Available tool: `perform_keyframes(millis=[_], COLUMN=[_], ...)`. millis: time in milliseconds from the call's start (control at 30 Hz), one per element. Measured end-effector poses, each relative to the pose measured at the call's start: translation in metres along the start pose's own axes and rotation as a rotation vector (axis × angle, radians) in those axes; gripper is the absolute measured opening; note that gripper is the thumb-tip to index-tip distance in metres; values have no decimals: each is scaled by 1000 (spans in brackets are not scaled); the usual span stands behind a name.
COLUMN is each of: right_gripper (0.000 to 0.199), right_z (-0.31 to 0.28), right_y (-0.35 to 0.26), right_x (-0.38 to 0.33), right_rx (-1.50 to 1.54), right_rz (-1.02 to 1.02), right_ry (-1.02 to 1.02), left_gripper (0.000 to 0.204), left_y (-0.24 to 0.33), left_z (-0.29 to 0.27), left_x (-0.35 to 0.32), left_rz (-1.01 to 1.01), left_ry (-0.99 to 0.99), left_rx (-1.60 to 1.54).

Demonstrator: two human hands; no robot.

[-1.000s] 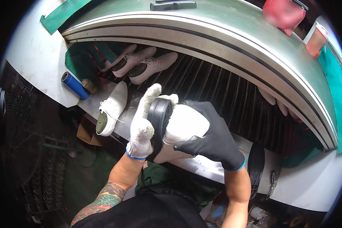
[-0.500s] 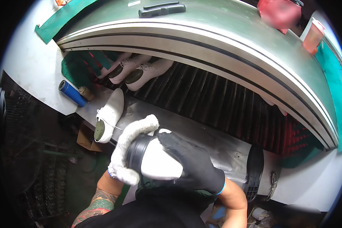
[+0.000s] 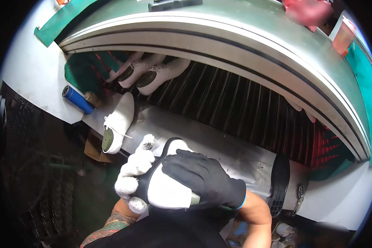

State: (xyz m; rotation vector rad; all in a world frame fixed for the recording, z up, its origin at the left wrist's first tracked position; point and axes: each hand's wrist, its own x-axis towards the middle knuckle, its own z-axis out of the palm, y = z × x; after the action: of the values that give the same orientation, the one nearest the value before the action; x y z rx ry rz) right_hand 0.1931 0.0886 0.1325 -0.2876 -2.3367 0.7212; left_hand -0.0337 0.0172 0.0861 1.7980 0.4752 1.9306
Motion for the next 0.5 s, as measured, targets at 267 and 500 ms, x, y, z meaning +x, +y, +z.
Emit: perform_keyframes(millis=[267,500], right_gripper=[105,102], right_z=[68,149], right_y=[-16,-12], right_x=[-75,-130], right_rx=[433,1633], right_rz=[580,1041], right_ry=[369,451], left_gripper=[61,37], left_y=[45,52], left_z=[-9,3], left_x=[-27,-76], left_rz=[-240,-197], left_ry=[-58,-8], left_rx=[100,12])
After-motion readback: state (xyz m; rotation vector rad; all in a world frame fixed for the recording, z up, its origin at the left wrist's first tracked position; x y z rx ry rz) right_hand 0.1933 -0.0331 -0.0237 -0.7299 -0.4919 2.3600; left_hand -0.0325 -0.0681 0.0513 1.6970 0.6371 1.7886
